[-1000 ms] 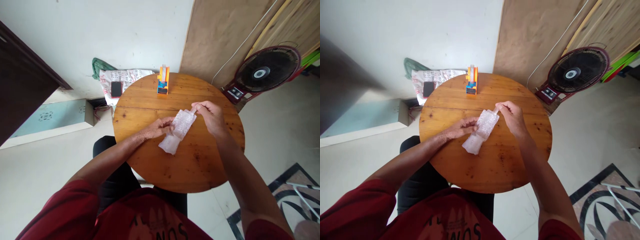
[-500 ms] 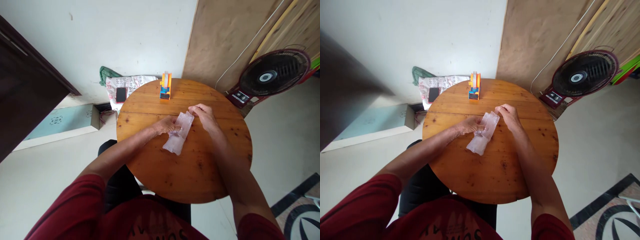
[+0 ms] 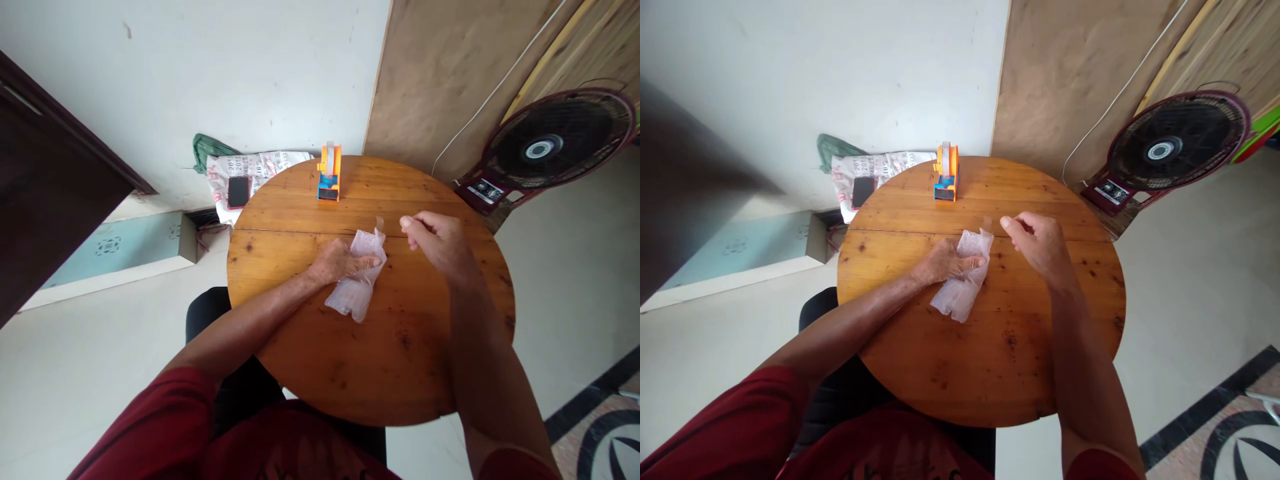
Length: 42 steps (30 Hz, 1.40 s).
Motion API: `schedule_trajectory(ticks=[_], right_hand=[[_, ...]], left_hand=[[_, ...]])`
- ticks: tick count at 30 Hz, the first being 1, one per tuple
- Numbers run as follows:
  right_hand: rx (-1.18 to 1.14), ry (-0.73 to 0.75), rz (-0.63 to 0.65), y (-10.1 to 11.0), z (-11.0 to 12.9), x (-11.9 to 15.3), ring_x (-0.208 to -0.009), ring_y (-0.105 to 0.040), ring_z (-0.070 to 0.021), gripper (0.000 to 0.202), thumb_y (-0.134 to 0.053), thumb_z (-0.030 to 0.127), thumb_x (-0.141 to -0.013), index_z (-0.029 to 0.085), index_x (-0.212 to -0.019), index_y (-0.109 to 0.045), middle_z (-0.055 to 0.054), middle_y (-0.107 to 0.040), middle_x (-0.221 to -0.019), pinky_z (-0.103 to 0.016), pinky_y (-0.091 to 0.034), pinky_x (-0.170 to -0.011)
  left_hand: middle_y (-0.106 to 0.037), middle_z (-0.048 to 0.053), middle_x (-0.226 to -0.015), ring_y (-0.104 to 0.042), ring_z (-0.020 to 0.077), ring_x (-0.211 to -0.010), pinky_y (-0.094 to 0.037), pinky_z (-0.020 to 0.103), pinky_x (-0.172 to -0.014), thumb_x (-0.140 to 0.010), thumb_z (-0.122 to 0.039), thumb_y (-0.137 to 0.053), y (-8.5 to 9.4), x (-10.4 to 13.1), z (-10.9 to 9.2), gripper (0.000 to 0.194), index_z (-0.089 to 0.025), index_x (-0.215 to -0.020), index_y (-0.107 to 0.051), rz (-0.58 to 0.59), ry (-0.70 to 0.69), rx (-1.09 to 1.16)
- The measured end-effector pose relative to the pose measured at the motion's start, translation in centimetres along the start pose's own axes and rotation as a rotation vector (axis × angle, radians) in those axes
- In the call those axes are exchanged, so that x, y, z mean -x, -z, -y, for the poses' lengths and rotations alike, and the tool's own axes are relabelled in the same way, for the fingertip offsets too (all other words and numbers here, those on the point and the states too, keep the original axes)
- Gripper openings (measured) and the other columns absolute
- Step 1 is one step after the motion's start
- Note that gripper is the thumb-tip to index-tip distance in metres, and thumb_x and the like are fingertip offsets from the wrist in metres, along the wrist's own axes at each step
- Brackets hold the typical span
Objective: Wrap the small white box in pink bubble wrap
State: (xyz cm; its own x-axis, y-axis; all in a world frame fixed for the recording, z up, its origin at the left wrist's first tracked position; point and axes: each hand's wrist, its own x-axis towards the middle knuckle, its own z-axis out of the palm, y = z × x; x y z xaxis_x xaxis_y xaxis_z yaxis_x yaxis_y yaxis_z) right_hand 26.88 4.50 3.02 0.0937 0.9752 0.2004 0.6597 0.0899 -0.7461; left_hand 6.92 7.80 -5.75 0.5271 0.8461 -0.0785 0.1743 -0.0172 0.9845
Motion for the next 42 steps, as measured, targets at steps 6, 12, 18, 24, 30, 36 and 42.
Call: schedule_trajectory(ticks=[6,12,18,24,30,36,42], right_hand=[[0.382,-0.003,0.131,-1.8,1.8,1.4,-0.058,-0.046,-0.0150,0.035,-0.063,0.050,-0.083,0.022,-0.062,-0.057,0.001,-0.056,-0.060,-0.031,-0.028,-0.057],[-0.089,-0.028,0.180,-1.8,-2.3,-0.4,-0.063,-0.050,-0.0147,0.027,-0.059,0.040,-0.084,0.022,-0.064,-0.059,0.001,-0.055,-0.063,-0.030,-0.036,-0.062],[-0.636,-0.402,0.209,-3.2,-4.9,-1.3,-0.065,-0.060,-0.0156,0.024,-0.074,0.043,-0.073,0.022,-0.073,-0.064,-0.001,-0.065,-0.073,-0.031,-0.048,-0.066],[-0.775,-0.475,0.276,-3.9,-5.4,-1.5,-0.070,-0.066,-0.0188,0.028,-0.079,0.046,-0.071,0.022,-0.082,-0.068,-0.003,-0.072,-0.079,-0.034,-0.055,-0.067],[-0.725,-0.431,0.347,-5.1,-4.3,-0.5,-0.080,-0.072,-0.0218,0.038,-0.083,0.042,-0.067,0.025,-0.099,-0.073,-0.004,-0.078,-0.096,-0.035,-0.058,-0.070],[-0.796,-0.437,0.258,-6.6,-3.2,0.1,-0.084,-0.074,-0.0245,0.027,-0.081,0.037,-0.066,0.021,-0.087,-0.077,-0.004,-0.080,-0.088,-0.037,-0.058,-0.081],[-0.795,-0.488,0.326,-5.2,-3.2,-0.4,-0.082,-0.075,-0.0264,0.028,-0.080,0.045,-0.072,0.019,-0.082,-0.075,-0.008,-0.079,-0.084,-0.041,-0.059,-0.084]], left_hand=[[-0.063,0.000,-0.068,-0.055,0.0111,-0.060,-0.040,0.022,-0.052,-0.068,-0.054,-0.082,0.0,0.3,-0.1,0.043,-0.014,-0.083,-0.074,-0.015,0.015,0.078],[-0.054,-0.001,-0.057,-0.044,0.0071,-0.048,-0.035,0.022,-0.048,-0.070,-0.067,-0.074,1.1,-0.1,0.2,0.055,-0.014,-0.063,-0.060,-0.124,0.064,0.336],[-0.058,-0.001,-0.062,-0.050,0.0097,-0.056,-0.041,0.023,-0.056,-0.068,-0.059,-0.080,3.0,-1.3,0.2,0.049,-0.015,-0.074,-0.062,-0.254,0.053,0.412],[-0.050,-0.003,-0.065,-0.044,0.0070,-0.059,-0.038,0.021,-0.059,-0.080,-0.052,-0.072,3.5,-0.6,-0.4,0.041,-0.016,-0.068,-0.055,-0.451,-0.349,0.151],[-0.044,-0.005,-0.059,-0.036,0.0069,-0.054,-0.027,0.023,-0.052,-0.072,-0.054,-0.077,2.4,0.3,-0.1,0.042,-0.017,-0.069,-0.057,-0.244,-0.217,-0.214],[-0.053,-0.004,-0.067,-0.044,0.0088,-0.058,-0.032,0.024,-0.055,-0.062,-0.058,-0.082,2.4,0.3,-0.2,0.049,-0.018,-0.078,-0.058,-0.259,-0.135,-0.372],[-0.050,-0.003,-0.060,-0.042,0.0081,-0.055,-0.031,0.022,-0.051,-0.075,-0.033,-0.070,3.0,0.1,-0.2,0.025,-0.017,-0.065,-0.054,-0.255,-0.083,-0.156]])
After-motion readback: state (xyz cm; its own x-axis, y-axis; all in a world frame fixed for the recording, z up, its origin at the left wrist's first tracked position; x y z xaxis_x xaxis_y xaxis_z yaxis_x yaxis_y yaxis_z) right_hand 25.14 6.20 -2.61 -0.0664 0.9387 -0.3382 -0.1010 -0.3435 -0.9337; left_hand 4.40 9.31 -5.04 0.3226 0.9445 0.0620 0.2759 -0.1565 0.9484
